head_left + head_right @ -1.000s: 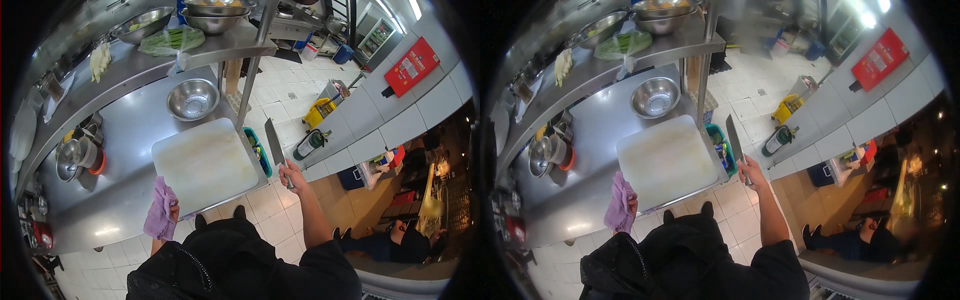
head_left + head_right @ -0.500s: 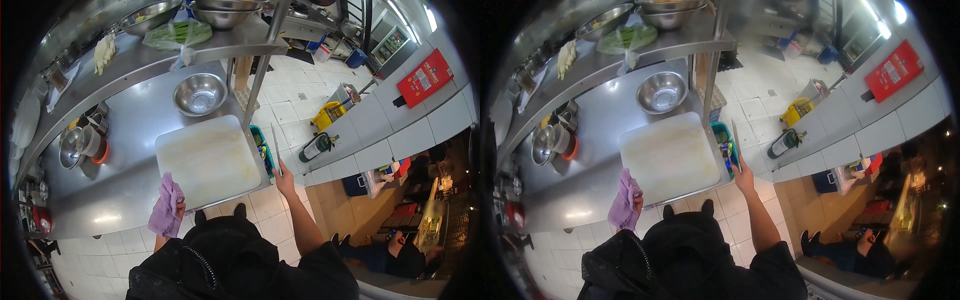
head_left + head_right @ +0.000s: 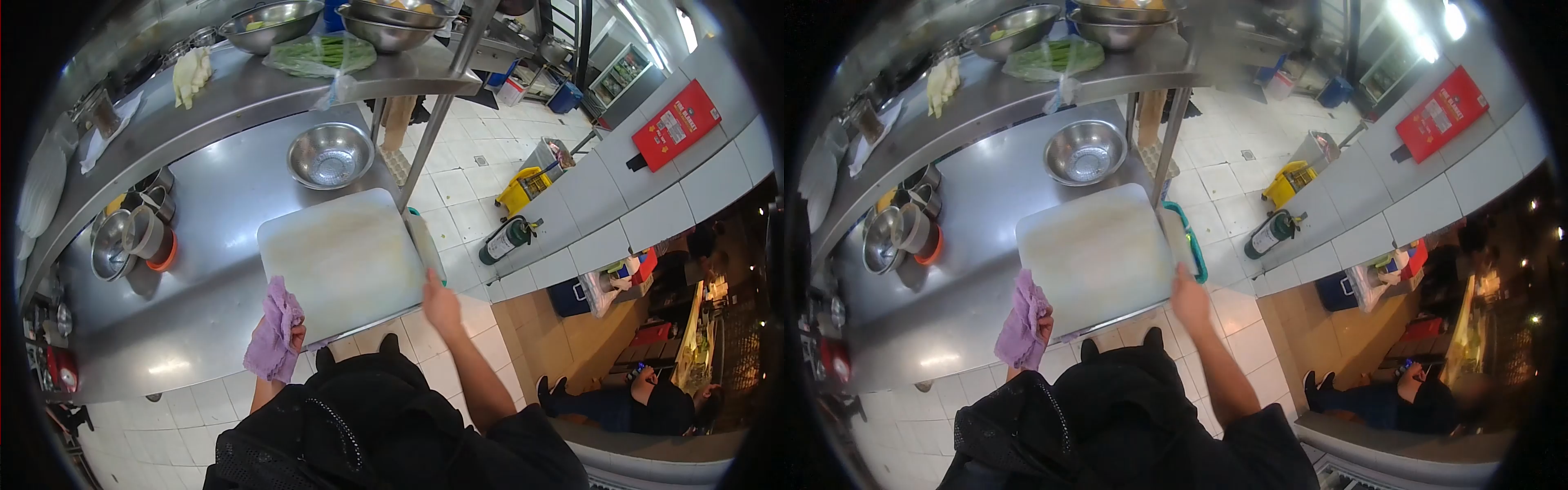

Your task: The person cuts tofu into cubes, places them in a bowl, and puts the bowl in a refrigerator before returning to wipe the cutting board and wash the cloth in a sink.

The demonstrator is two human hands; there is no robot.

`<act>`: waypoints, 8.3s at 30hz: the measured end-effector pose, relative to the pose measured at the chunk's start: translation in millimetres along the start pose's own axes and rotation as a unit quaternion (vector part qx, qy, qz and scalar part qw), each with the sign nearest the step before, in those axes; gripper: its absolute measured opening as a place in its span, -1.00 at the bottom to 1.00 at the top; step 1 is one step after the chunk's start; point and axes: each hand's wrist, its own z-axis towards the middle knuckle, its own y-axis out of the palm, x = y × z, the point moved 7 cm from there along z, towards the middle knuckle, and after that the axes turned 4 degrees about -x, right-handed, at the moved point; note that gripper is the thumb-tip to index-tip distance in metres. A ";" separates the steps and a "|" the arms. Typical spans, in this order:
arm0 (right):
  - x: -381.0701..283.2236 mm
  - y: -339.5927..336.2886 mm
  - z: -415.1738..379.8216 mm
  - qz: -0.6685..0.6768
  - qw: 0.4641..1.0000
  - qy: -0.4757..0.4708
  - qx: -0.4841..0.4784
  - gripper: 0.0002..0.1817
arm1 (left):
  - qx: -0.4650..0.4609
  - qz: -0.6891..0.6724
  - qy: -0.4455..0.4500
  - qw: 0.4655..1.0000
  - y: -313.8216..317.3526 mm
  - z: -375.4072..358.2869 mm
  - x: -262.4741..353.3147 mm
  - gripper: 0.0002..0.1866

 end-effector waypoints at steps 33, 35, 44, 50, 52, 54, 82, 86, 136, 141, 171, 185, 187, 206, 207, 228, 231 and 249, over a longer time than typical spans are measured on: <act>28.9 -2.5 -152.2 -0.126 0.974 -0.083 -0.170 -0.36 | 0.019 0.065 -0.017 0.998 18.9 -1.4 -12.1 -0.71; 70.1 -28.8 -104.5 -0.108 0.987 -0.031 -0.118 -0.40 | 0.000 0.072 -0.039 0.997 17.3 0.6 -17.6 -0.71; 97.6 -78.4 -15.8 0.185 0.982 -0.045 -0.016 -0.40 | -0.001 0.108 -0.034 0.994 27.9 5.0 -47.5 -0.70; 84.6 -107.8 -19.6 0.337 0.941 0.027 -0.017 -0.40 | 0.029 0.154 -0.005 0.988 35.8 0.2 -59.8 -0.69; 76.6 -111.8 -16.5 0.409 0.911 0.056 -0.014 -0.42 | 0.031 0.116 0.000 0.993 31.1 0.8 -61.2 -0.69; 55.4 -139.1 8.6 0.433 0.887 -0.083 0.138 -0.50 | 0.027 0.123 -0.001 0.992 20.8 5.4 -63.6 -0.69; 117.0 -78.9 -10.4 -0.094 0.979 -0.111 -0.145 -0.43 | 0.045 0.100 0.062 0.992 21.0 5.8 -120.2 -0.70; 92.4 -84.8 -16.8 -0.047 0.978 -0.133 -0.155 -0.42 | 0.041 0.096 0.042 0.994 17.7 4.1 -124.1 -0.68; 107.8 -87.7 -68.5 -0.083 0.982 -0.103 -0.132 -0.50 | 0.014 0.076 0.025 0.997 22.2 18.2 -114.0 -0.64; 65.4 -72.1 -99.4 -0.070 0.957 -0.195 -0.201 -0.48 | 0.036 0.078 0.036 0.996 32.1 18.5 -122.6 -0.71; 11.7 -11.6 2.0 -0.085 0.961 -0.160 -0.208 -0.46 | 0.059 -0.004 0.027 0.998 20.5 14.6 -118.3 -0.65; 144.0 -59.2 48.6 0.409 0.908 0.083 -0.043 -0.44 | 0.173 0.615 0.264 0.723 17.2 154.4 -41.9 -0.64; 152.2 -67.8 38.5 0.423 0.897 0.115 -0.048 -0.45 | 0.151 0.843 0.328 0.398 16.4 175.1 -86.3 -0.63; 125.9 -128.9 12.2 0.751 0.609 0.118 -0.227 -0.57 | 0.023 0.190 -0.142 0.971 55.6 224.9 -307.7 -0.60; 117.1 -128.1 8.7 0.741 0.615 0.101 -0.250 -0.57 | -0.060 0.167 -0.159 0.971 50.4 220.5 -310.2 -0.60; -45.8 -36.6 -10.5 0.532 0.674 0.014 -0.513 -0.67 | -0.132 0.170 0.005 0.977 57.5 51.1 -180.2 -0.34; -61.0 -31.6 -15.0 0.472 0.692 -0.027 -0.545 -0.66 | -0.055 0.224 0.057 0.971 42.5 51.3 -168.3 -0.30; -139.2 0.8 -1.6 0.056 0.918 -0.333 -0.205 -0.52 | -0.158 0.210 0.234 0.936 81.1 1.5 40.0 -0.39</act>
